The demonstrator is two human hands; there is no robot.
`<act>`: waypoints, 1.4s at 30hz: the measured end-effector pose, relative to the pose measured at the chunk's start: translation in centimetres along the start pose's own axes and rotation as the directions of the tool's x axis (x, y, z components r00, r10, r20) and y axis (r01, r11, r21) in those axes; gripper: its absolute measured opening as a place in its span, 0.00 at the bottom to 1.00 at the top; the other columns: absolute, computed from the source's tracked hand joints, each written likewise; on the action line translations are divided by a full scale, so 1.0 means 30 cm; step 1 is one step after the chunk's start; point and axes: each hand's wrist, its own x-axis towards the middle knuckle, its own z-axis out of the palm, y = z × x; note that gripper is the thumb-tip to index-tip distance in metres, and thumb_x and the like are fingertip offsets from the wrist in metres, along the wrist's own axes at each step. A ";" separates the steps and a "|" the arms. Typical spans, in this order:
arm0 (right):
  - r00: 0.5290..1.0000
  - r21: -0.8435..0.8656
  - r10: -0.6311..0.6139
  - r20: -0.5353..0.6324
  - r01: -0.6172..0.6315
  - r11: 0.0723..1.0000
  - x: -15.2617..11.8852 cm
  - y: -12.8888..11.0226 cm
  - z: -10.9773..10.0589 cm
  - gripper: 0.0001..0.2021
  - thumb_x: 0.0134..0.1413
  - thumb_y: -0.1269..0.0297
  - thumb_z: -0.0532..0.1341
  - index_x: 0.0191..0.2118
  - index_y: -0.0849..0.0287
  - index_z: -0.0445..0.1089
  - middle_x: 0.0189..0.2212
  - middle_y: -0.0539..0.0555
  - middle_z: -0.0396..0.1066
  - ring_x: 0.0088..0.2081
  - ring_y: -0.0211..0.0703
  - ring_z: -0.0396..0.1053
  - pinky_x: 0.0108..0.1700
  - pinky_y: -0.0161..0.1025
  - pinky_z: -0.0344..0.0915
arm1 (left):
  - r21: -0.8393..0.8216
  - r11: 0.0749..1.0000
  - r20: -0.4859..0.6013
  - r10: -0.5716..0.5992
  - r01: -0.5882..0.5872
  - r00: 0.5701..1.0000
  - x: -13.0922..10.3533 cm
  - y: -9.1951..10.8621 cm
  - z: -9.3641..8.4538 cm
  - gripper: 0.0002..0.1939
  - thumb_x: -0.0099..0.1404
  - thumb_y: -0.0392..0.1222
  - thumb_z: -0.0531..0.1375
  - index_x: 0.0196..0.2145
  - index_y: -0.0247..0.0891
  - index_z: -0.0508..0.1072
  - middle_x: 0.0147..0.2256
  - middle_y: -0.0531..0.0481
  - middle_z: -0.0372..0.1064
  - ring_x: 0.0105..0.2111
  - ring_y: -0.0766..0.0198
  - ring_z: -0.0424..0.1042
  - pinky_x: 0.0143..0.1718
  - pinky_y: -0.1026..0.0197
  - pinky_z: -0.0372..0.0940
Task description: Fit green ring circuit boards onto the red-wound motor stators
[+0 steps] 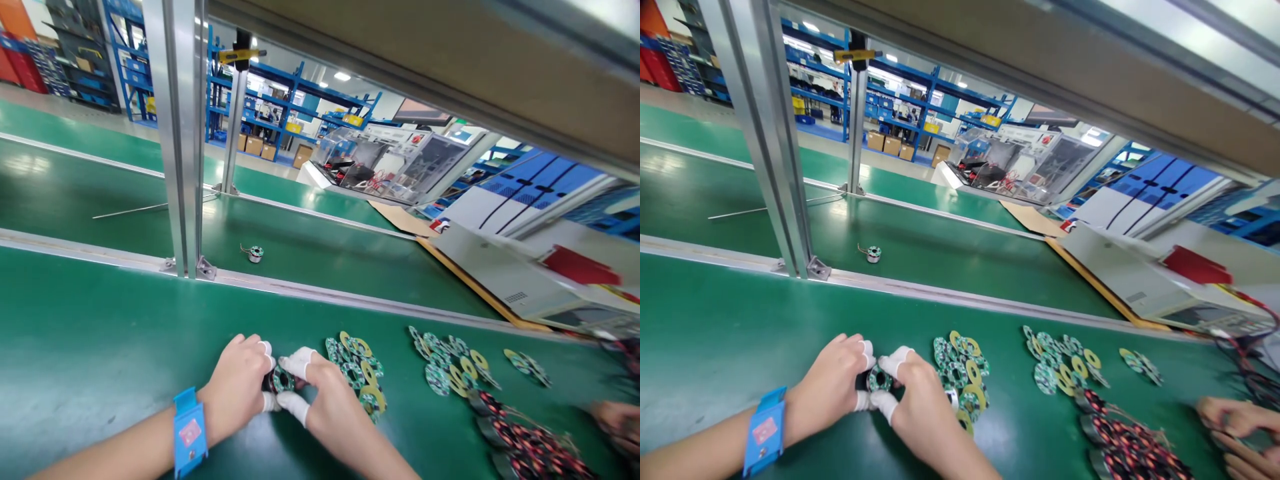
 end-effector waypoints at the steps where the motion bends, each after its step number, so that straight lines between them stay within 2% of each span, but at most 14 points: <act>1: 1.000 0.009 0.008 0.005 -0.008 1.000 0.001 0.003 -0.001 0.08 0.42 0.74 0.64 0.32 0.59 0.74 0.28 0.53 0.69 0.30 0.43 0.64 0.32 0.38 0.62 | 0.002 1.000 0.004 -0.001 0.001 1.000 0.000 0.001 -0.002 0.13 0.55 0.50 0.60 0.27 0.37 0.72 0.32 0.45 0.68 0.37 0.55 0.65 0.36 0.55 0.54; 5: 1.000 0.103 0.015 -0.014 -0.013 0.995 0.001 0.009 0.003 0.12 0.40 0.78 0.63 0.35 0.60 0.74 0.28 0.52 0.68 0.30 0.41 0.64 0.33 0.36 0.62 | 0.009 1.000 0.000 0.003 -0.003 1.000 -0.004 0.004 -0.003 0.14 0.56 0.52 0.60 0.28 0.37 0.72 0.31 0.45 0.69 0.36 0.55 0.65 0.36 0.55 0.54; 11: 0.996 0.163 0.091 -0.016 -0.087 0.983 -0.010 -0.001 0.010 0.12 0.40 0.76 0.63 0.35 0.59 0.74 0.30 0.52 0.68 0.30 0.40 0.64 0.32 0.35 0.62 | 0.015 1.000 -0.030 0.019 -0.019 0.999 -0.013 0.000 0.001 0.11 0.57 0.48 0.60 0.28 0.38 0.72 0.31 0.47 0.68 0.35 0.56 0.64 0.36 0.56 0.55; 19: 0.992 0.070 0.123 0.031 -0.125 0.990 -0.018 0.003 -0.002 0.03 0.42 0.73 0.64 0.28 0.59 0.72 0.27 0.51 0.67 0.28 0.40 0.63 0.30 0.35 0.60 | -0.014 0.999 0.014 0.042 -0.042 0.999 -0.015 0.003 0.003 0.11 0.60 0.48 0.58 0.31 0.37 0.73 0.32 0.46 0.68 0.36 0.56 0.64 0.39 0.54 0.59; 23: 0.996 0.050 0.094 -0.002 -0.094 0.994 -0.015 0.008 0.012 0.01 0.44 0.71 0.64 0.26 0.60 0.71 0.27 0.52 0.66 0.29 0.41 0.63 0.30 0.35 0.60 | -0.009 1.000 0.041 0.015 -0.015 0.999 -0.013 0.011 -0.006 0.07 0.58 0.43 0.61 0.31 0.37 0.73 0.32 0.47 0.68 0.36 0.56 0.64 0.39 0.55 0.60; 27: 0.995 0.115 0.092 -0.043 -0.087 0.990 -0.011 0.012 0.030 0.08 0.42 0.73 0.64 0.33 0.58 0.73 0.27 0.51 0.65 0.29 0.40 0.63 0.30 0.34 0.61 | 0.003 1.000 0.014 0.012 -0.012 1.000 -0.011 0.010 0.003 0.06 0.56 0.42 0.62 0.31 0.37 0.73 0.33 0.46 0.68 0.36 0.56 0.65 0.39 0.55 0.62; 31: 0.992 0.185 0.126 -0.009 -0.122 0.975 -0.010 0.022 0.022 0.15 0.40 0.73 0.65 0.39 0.57 0.73 0.31 0.52 0.66 0.31 0.41 0.64 0.31 0.35 0.63 | 0.015 1.000 -0.033 0.009 -0.009 0.999 -0.012 0.005 0.021 0.06 0.56 0.40 0.62 0.30 0.36 0.74 0.32 0.46 0.68 0.37 0.55 0.65 0.41 0.54 0.62; 35: 0.991 0.288 0.129 0.030 -0.132 0.949 -0.014 0.047 -0.002 0.22 0.41 0.67 0.65 0.47 0.59 0.69 0.36 0.56 0.66 0.35 0.44 0.66 0.31 0.36 0.66 | 0.016 1.000 -0.084 0.009 -0.008 0.996 -0.014 0.004 0.031 0.12 0.55 0.48 0.63 0.28 0.35 0.73 0.31 0.46 0.68 0.35 0.55 0.66 0.39 0.53 0.63; 38: 0.987 0.317 0.147 -0.060 -0.121 0.941 -0.010 0.053 -0.012 0.12 0.46 0.67 0.60 0.39 0.60 0.71 0.33 0.55 0.69 0.33 0.43 0.67 0.31 0.36 0.65 | 0.019 1.000 -0.103 0.002 0.000 0.995 -0.015 0.004 0.031 0.17 0.49 0.52 0.67 0.28 0.35 0.74 0.31 0.46 0.68 0.35 0.54 0.66 0.39 0.53 0.63; 40: 0.980 0.241 0.145 -0.136 -0.110 0.964 -0.004 0.045 -0.010 0.05 0.48 0.69 0.58 0.31 0.60 0.72 0.28 0.53 0.70 0.30 0.41 0.66 0.33 0.37 0.63 | 0.025 1.000 -0.112 0.004 -0.001 0.994 -0.015 0.004 0.028 0.18 0.47 0.53 0.68 0.28 0.35 0.74 0.31 0.46 0.68 0.35 0.54 0.66 0.38 0.53 0.62; 42: 0.973 0.117 0.147 -0.175 -0.128 0.985 0.003 0.032 -0.002 0.04 0.46 0.71 0.59 0.25 0.60 0.70 0.23 0.51 0.69 0.27 0.40 0.64 0.32 0.36 0.61 | 0.028 1.000 -0.122 0.016 -0.013 0.992 -0.015 0.002 0.026 0.18 0.48 0.53 0.68 0.28 0.35 0.74 0.30 0.46 0.68 0.35 0.54 0.66 0.37 0.54 0.62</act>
